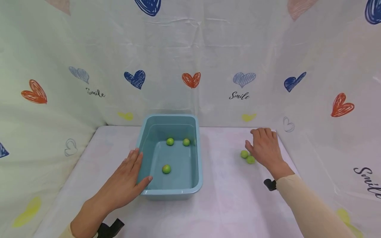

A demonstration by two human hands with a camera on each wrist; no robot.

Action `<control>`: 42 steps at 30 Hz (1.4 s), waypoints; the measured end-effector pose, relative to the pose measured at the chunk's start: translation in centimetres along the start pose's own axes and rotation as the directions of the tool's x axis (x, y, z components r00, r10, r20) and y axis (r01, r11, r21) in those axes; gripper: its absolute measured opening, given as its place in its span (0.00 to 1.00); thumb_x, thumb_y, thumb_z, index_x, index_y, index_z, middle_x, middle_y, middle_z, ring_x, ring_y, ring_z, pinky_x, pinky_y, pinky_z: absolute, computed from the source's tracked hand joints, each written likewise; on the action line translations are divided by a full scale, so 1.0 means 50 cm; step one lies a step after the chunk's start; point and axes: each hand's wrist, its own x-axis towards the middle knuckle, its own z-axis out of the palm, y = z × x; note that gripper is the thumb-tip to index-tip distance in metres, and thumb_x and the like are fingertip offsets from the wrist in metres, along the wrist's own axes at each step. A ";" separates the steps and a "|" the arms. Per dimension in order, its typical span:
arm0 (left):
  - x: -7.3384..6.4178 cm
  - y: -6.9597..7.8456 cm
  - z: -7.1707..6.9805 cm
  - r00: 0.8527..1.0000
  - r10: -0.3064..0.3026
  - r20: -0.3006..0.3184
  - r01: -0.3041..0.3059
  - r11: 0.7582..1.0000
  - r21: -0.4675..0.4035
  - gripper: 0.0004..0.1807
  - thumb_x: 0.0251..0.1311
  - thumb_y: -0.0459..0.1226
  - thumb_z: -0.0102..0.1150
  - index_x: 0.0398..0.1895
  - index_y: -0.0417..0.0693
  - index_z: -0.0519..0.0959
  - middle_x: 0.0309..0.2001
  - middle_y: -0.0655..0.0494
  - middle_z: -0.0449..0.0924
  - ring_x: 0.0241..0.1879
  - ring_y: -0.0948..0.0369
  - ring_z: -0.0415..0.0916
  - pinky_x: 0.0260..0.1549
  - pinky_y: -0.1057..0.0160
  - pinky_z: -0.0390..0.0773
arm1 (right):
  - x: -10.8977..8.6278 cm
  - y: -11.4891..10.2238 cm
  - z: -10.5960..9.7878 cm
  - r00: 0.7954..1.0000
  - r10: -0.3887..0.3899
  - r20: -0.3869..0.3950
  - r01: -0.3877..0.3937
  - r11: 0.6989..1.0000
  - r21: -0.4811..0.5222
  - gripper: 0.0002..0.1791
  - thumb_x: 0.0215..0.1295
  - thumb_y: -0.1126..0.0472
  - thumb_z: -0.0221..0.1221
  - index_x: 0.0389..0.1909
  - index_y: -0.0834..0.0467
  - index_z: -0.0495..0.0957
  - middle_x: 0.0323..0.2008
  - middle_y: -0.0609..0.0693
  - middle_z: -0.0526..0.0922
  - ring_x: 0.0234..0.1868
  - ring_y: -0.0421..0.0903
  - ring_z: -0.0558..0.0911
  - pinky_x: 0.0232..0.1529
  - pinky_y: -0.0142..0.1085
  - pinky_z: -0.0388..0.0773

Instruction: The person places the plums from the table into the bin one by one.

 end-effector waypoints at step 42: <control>0.001 0.005 0.002 1.000 -0.007 0.001 0.007 1.000 -0.026 0.49 0.76 0.55 0.56 0.82 0.29 0.51 0.85 0.34 0.41 0.84 0.39 0.40 0.79 0.37 0.55 | -0.203 0.160 0.132 0.929 0.197 0.313 -0.161 0.977 -0.138 0.24 0.64 0.57 0.68 0.48 0.72 0.72 0.44 0.69 0.76 0.49 0.68 0.71 0.51 0.67 0.68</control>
